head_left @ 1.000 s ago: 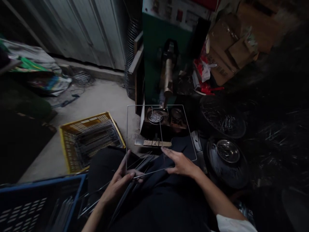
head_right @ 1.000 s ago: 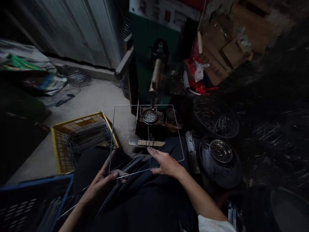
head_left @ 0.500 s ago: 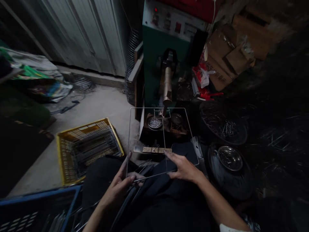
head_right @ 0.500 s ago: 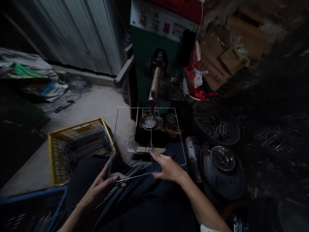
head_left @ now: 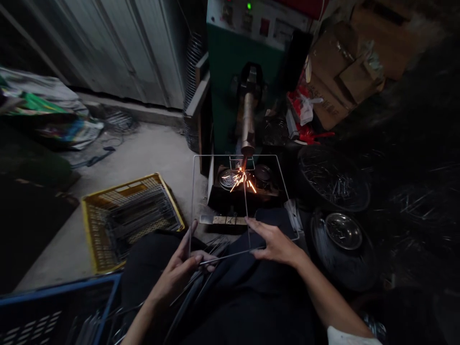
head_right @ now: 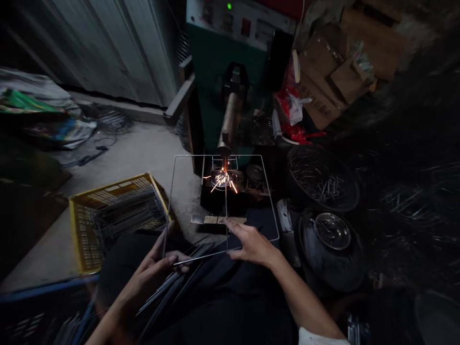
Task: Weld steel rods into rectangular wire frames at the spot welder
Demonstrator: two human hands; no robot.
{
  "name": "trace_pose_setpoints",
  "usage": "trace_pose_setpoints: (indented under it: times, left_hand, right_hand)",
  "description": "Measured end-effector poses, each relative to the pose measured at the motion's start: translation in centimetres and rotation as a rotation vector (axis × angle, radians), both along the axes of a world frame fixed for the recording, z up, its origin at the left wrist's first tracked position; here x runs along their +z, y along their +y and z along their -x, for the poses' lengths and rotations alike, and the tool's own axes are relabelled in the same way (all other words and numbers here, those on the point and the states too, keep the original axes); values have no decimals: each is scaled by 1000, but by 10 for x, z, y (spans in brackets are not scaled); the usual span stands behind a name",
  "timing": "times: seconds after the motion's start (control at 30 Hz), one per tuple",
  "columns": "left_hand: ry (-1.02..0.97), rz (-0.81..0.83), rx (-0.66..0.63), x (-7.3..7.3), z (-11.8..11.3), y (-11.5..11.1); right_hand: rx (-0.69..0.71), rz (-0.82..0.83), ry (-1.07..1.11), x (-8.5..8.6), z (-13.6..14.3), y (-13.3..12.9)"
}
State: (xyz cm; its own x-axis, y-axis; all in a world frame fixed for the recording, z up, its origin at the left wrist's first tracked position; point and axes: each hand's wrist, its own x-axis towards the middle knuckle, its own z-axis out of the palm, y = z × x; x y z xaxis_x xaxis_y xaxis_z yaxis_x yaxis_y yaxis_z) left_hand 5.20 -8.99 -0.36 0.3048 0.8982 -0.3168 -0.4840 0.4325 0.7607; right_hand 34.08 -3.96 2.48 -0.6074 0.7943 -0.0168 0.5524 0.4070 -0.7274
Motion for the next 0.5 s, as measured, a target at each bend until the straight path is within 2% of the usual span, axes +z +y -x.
trace_pose_setpoints:
  times: [0.17,0.27,0.37,0.5]
  left_hand:
    - [32,5,9,2,0,-1]
    - [20,11,7,0,2,13]
    - [42,-73,12,-3,7,50]
    - [42,-208,-23,-1,16,119]
  right_hand:
    - [-11,-4,-10,2,-1,-2]
    - [-51,-47,-20,-2,1,7]
    - [-126,-147,-75,-2,4,34]
    - [-218,-300,-169,9,5,90]
